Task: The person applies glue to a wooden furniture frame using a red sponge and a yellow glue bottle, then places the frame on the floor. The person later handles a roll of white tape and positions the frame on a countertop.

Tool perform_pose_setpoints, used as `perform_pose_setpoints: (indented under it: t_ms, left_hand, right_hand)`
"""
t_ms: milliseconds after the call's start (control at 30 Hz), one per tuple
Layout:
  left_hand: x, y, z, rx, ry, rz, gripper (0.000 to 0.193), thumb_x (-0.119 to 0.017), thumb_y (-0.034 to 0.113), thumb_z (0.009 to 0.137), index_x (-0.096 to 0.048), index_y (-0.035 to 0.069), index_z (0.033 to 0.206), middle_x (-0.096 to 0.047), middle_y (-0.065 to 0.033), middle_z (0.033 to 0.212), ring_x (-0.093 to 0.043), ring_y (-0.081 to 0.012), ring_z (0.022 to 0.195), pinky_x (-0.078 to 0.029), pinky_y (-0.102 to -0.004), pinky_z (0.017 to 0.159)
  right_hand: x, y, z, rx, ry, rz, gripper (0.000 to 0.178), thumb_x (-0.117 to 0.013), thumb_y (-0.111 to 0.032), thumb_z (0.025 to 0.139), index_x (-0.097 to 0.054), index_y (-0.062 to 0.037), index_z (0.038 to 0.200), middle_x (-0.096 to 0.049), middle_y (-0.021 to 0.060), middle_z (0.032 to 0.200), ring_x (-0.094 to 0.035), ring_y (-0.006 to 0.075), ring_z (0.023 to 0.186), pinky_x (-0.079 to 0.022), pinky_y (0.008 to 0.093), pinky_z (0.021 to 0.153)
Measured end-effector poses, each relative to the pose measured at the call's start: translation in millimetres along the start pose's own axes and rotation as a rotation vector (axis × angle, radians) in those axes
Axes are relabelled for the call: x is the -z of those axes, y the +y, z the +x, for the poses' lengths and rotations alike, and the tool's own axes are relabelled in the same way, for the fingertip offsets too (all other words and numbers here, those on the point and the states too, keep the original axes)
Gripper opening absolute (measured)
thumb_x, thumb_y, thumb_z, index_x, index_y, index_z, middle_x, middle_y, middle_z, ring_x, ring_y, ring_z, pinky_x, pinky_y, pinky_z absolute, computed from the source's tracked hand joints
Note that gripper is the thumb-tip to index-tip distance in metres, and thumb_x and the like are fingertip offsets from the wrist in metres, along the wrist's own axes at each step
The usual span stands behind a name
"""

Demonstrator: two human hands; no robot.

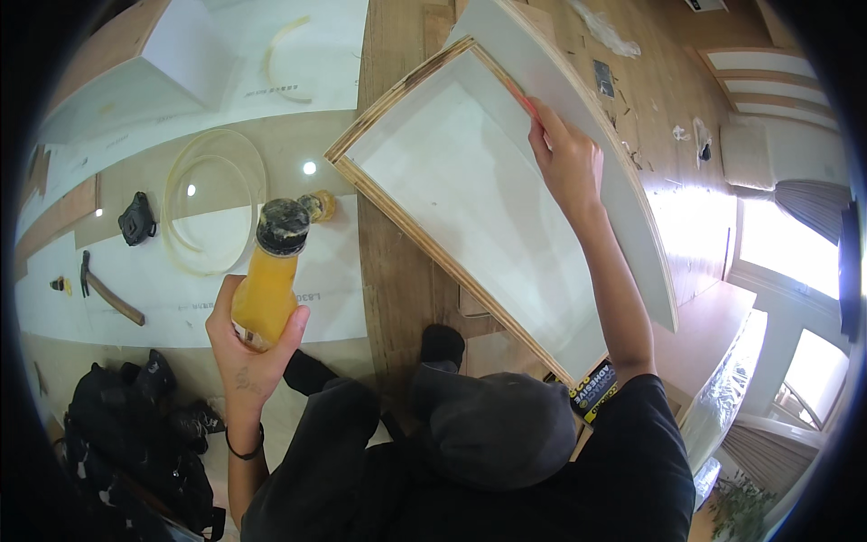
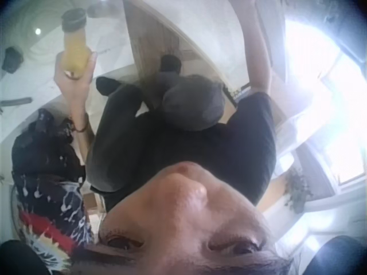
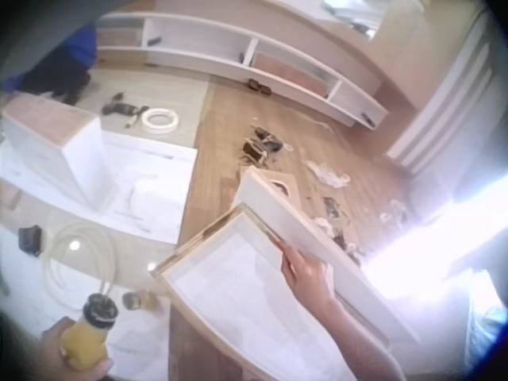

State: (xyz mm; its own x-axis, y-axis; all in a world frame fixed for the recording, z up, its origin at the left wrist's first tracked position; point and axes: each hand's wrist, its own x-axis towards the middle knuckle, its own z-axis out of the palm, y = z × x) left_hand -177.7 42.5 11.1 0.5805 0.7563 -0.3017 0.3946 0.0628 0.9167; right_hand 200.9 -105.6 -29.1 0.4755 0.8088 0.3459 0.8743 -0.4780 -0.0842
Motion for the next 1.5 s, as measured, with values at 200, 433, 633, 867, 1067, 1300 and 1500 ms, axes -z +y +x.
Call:
perform_pose_setpoints:
  t_ms: [200, 433, 633, 867, 1067, 1300, 1500]
  left_hand:
    - [-3, 2, 2, 0.006, -0.009, -0.006, 0.032, -0.081, 0.010, 0.075, -0.058, 0.000, 0.095, -0.063, -0.0033, 0.082, -0.058, -0.0084, 0.074, -0.047, -0.0244, 0.071]
    - [0, -3, 0, 0.019, -0.008, 0.025, 0.033, -0.082, 0.010, 0.074, -0.058, 0.000, 0.094, -0.064, -0.0052, 0.080, -0.059, -0.0090, 0.074, -0.048, -0.0247, 0.071]
    - [1, -6, -2, 0.011, 0.005, 0.054, 0.034, -0.082, 0.012, 0.073, -0.058, -0.001, 0.093, -0.065, -0.0054, 0.080, -0.060, -0.0092, 0.073, -0.048, -0.0252, 0.070]
    - [-1, -4, -1, -0.017, -0.026, 0.072, 0.034, -0.082, 0.012, 0.073, -0.058, -0.001, 0.094, -0.066, -0.0059, 0.080, -0.061, -0.0098, 0.074, -0.049, -0.0251, 0.070]
    - [-1, -1, -2, -0.018, -0.040, 0.047, 0.033, -0.082, 0.010, 0.073, -0.058, -0.001, 0.094, -0.066, -0.0061, 0.080, -0.062, -0.0099, 0.074, -0.049, -0.0252, 0.070]
    - [-5, -1, -2, -0.020, -0.067, 0.051, 0.033, -0.082, 0.011, 0.073, -0.058, -0.001, 0.093, -0.066, -0.0061, 0.080, -0.061, -0.0102, 0.073, -0.049, -0.0256, 0.069]
    - [-1, -6, -7, -0.025, -0.055, 0.045, 0.035, -0.083, 0.013, 0.073, -0.058, -0.001, 0.093, -0.067, -0.0066, 0.080, -0.062, -0.0106, 0.074, -0.049, -0.0262, 0.070]
  right_hand:
    - [-29, -9, 29, 0.149, 0.080, -0.019, 0.033, -0.068, -0.008, 0.084, -0.067, -0.0149, 0.117, -0.071, 0.0014, 0.104, -0.069, 0.0230, 0.074, -0.057, 0.0348, 0.059]
    - [-46, -22, 58, 0.185, 0.080, -0.120, 0.037, -0.068, -0.006, 0.080, -0.067, -0.0122, 0.117, -0.070, 0.0008, 0.111, -0.070, 0.0218, 0.085, -0.059, 0.0331, 0.063]
    - [-74, -29, 58, 0.273, 0.155, -0.258, 0.037, -0.066, -0.005, 0.077, -0.068, -0.0086, 0.115, -0.071, 0.0040, 0.113, -0.069, 0.0198, 0.086, -0.059, 0.0315, 0.065]
    - [-48, -45, 32, 0.219, 0.027, -0.099, 0.035, -0.068, -0.006, 0.078, -0.070, -0.0116, 0.113, -0.071, 0.0023, 0.113, -0.069, 0.0181, 0.082, -0.059, 0.0311, 0.061]
    - [-35, -34, 37, 0.165, 0.116, -0.089, 0.035, -0.070, -0.007, 0.079, -0.069, -0.0138, 0.113, -0.071, -0.0010, 0.113, -0.069, 0.0177, 0.080, -0.058, 0.0314, 0.060]
    - [-44, -30, 38, 0.209, 0.042, -0.079, 0.035, -0.070, -0.007, 0.078, -0.069, -0.0124, 0.112, -0.072, -0.0006, 0.110, -0.069, 0.0182, 0.080, -0.058, 0.0313, 0.061]
    - [-26, -35, 22, 0.127, 0.125, -0.087, 0.031, -0.070, -0.008, 0.079, -0.069, -0.0130, 0.109, -0.072, 0.0017, 0.108, -0.069, 0.0193, 0.080, -0.058, 0.0330, 0.062]
